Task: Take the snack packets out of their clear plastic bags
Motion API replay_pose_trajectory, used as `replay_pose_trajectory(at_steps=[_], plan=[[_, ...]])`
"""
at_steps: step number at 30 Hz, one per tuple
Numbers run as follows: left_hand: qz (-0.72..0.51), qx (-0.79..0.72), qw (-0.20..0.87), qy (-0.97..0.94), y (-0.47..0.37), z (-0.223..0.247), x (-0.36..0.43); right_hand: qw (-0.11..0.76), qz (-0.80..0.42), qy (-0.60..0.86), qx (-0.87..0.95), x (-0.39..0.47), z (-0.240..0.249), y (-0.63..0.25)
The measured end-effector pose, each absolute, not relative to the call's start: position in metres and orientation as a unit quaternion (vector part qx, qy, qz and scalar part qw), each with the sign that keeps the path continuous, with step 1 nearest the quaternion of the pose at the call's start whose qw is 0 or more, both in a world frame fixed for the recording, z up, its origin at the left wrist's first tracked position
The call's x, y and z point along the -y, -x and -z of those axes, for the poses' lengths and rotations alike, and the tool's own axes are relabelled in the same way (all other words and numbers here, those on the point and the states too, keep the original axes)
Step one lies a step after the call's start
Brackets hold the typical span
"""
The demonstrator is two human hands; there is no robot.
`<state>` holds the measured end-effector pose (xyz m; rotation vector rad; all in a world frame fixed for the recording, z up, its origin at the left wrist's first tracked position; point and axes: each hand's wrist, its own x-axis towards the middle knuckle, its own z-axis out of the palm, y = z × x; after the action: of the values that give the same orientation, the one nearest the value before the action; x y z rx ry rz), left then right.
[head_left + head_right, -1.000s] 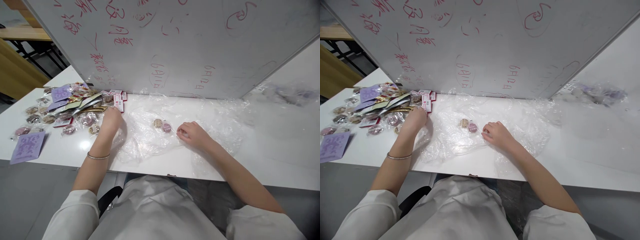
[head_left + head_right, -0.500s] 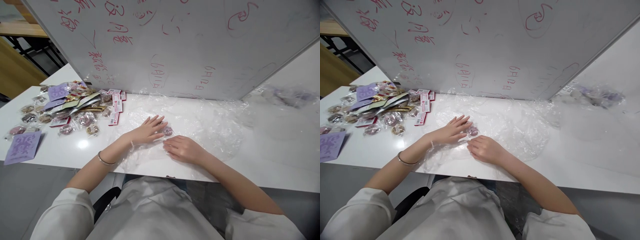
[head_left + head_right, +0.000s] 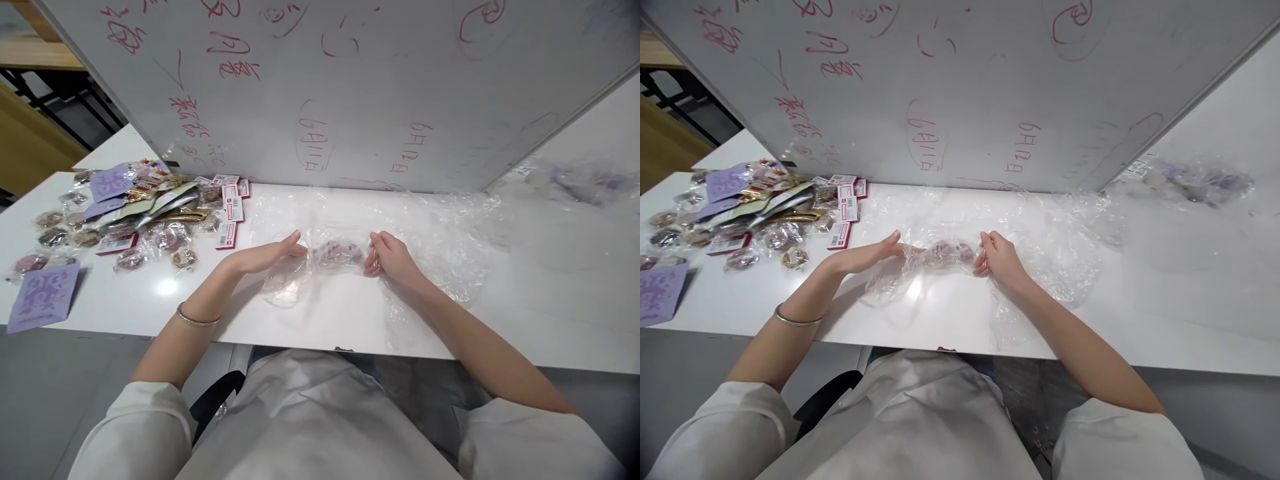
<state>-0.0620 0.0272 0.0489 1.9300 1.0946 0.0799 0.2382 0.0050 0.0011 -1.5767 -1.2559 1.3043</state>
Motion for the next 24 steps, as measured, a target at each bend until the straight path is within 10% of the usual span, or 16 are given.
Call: replay_pose_trajectory(at_steps=[6,15,24], plan=[[-0.006,-0.363,0.466,-0.807,0.074,-0.066,-0.019,0.355,-0.488,0.631,0.487,-0.005,-0.001,-0.235],[0.049,-0.332,0.208,-0.919,0.036,-0.042,0.016,0.234,-0.494,0.63,0.551,-0.002,-0.019,-0.237],[-0.093,-0.382,0.37,-0.842,0.048,-0.045,-0.014,0.302,-0.521,0.545,0.584,-0.004,-0.017,-0.245]])
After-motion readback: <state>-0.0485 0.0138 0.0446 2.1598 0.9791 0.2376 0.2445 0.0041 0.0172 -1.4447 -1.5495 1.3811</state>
